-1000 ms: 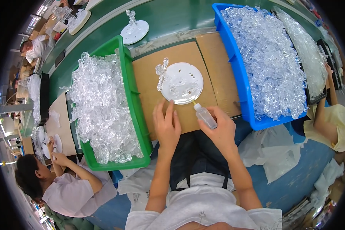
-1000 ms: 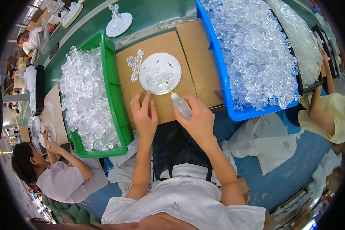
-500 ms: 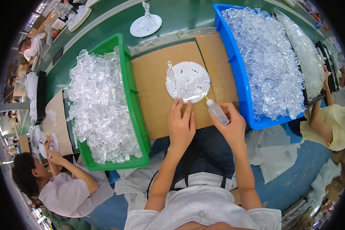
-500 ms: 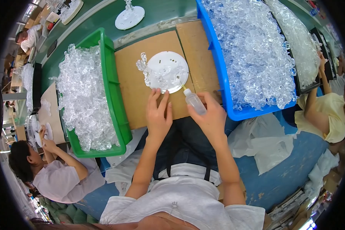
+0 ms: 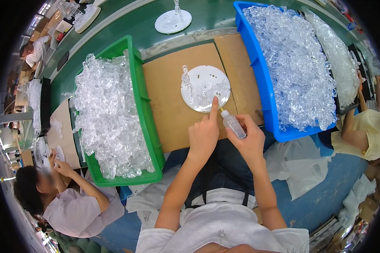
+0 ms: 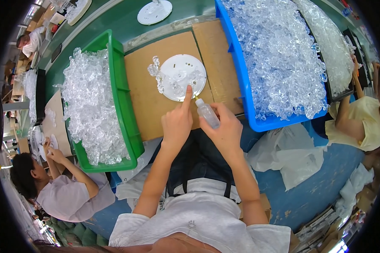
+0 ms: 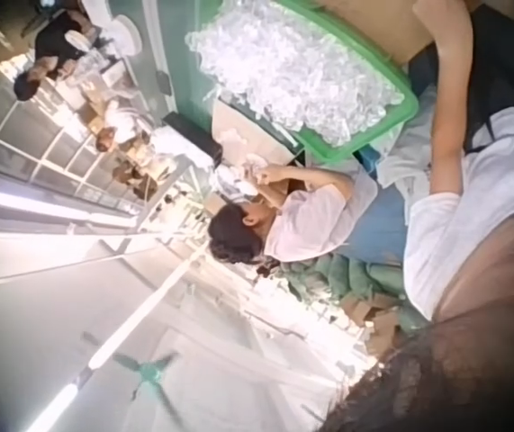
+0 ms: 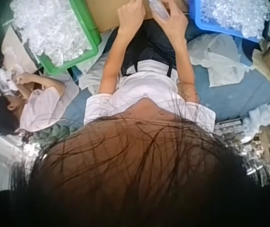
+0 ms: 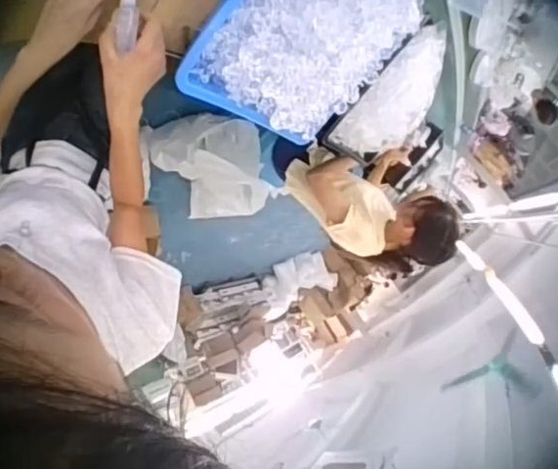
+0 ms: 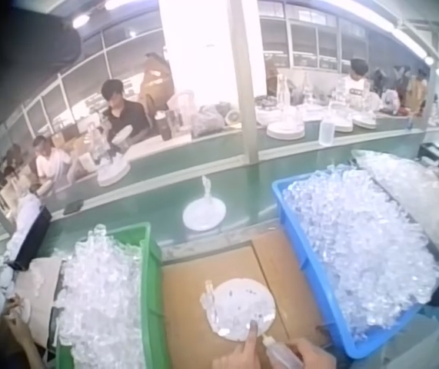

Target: Assembling decorative crystal-like ornaments by gluing components onto a circular base on a factory assembly line.

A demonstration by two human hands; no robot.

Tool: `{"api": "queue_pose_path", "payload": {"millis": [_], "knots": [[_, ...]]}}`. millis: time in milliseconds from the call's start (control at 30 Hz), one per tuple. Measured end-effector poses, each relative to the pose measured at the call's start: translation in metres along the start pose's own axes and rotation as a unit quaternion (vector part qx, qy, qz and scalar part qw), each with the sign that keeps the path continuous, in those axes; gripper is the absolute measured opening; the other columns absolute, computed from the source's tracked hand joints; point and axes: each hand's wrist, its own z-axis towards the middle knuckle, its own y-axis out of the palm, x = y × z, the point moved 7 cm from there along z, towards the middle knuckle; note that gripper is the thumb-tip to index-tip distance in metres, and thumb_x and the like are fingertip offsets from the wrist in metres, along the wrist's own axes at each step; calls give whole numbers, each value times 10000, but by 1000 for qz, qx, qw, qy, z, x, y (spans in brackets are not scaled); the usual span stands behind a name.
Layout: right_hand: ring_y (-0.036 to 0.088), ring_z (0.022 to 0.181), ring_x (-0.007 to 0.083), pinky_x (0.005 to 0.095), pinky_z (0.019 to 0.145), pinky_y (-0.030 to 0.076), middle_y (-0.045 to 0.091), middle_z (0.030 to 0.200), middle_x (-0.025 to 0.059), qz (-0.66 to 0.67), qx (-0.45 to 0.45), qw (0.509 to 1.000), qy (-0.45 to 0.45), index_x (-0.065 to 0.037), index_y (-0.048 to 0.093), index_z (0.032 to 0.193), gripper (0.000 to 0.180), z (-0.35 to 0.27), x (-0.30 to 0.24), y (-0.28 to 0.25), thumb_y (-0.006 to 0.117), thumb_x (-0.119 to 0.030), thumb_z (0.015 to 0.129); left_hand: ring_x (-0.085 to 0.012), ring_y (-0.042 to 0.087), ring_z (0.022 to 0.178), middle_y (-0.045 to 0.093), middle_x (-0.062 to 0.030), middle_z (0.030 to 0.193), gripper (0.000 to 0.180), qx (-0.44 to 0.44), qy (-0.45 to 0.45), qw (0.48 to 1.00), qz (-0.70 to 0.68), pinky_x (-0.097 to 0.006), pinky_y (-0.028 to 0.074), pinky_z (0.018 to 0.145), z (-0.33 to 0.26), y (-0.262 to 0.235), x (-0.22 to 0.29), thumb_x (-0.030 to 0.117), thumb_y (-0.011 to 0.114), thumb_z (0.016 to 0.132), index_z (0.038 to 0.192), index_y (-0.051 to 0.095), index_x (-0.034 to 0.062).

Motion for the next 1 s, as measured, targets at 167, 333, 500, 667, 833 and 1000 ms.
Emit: {"api": "queue_pose_path", "payload": {"millis": [167, 333, 500, 667, 833, 1000], "knots": [[620, 666, 178, 273, 622, 488, 656, 800, 89, 3, 3, 1000, 14, -42, 599, 1004, 334, -4, 1, 3, 742, -154, 723, -310, 545, 464, 551, -106, 620, 702, -12, 0, 1000, 11, -428, 420, 430, -1, 3, -5, 38, 569, 778, 1436, 365, 174], [615, 674, 147, 260, 634, 484, 660, 806, 70, 33, -6, 999, 36, -42, 601, 1018, 337, -11, 3, 4, 740, -160, 735, -277, 594, 629, 583, -100, 744, 646, 44, 38, 993, -103, -389, 477, 533, -24, -8, -14, 22, 583, 744, 1372, 457, 108], [620, 693, 142, 255, 655, 487, 665, 817, 66, 49, -18, 998, 27, -35, 604, 1019, 338, -10, -1, 14, 739, -163, 737, -372, 487, 1109, 517, -191, 1189, 518, 140, -3, 987, -78, -435, 431, 893, -19, -31, -48, 41, 563, 810, 1323, 496, 72], [633, 697, 149, 260, 659, 494, 676, 824, 73, 24, -26, 999, 26, -36, 609, 1023, 341, -6, -9, 18, 739, -164, 735, -392, 313, 1337, 349, -186, 1449, 448, 106, 15, 988, -110, -486, 309, 1055, -7, -25, -58, 105, 563, 866, 1308, 509, 66], [634, 687, 157, 266, 654, 495, 677, 823, 76, 15, -27, 999, 24, -37, 611, 1022, 335, -6, -10, 20, 736, -166, 739, -385, 327, 1334, 381, -129, 1449, 415, 64, 21, 997, -41, -526, 296, 1050, -6, -15, -57, 182, 556, 890, 1285, 529, 56], [629, 677, 162, 269, 647, 494, 673, 812, 79, 19, -28, 999, 30, -36, 610, 1019, 334, -8, -12, 20, 736, -170, 740, -377, 373, 1307, 446, -134, 1396, 392, 81, 23, 995, -62, -516, 314, 1039, -4, -16, -57, 182, 596, 872, 1236, 564, 40]]}}
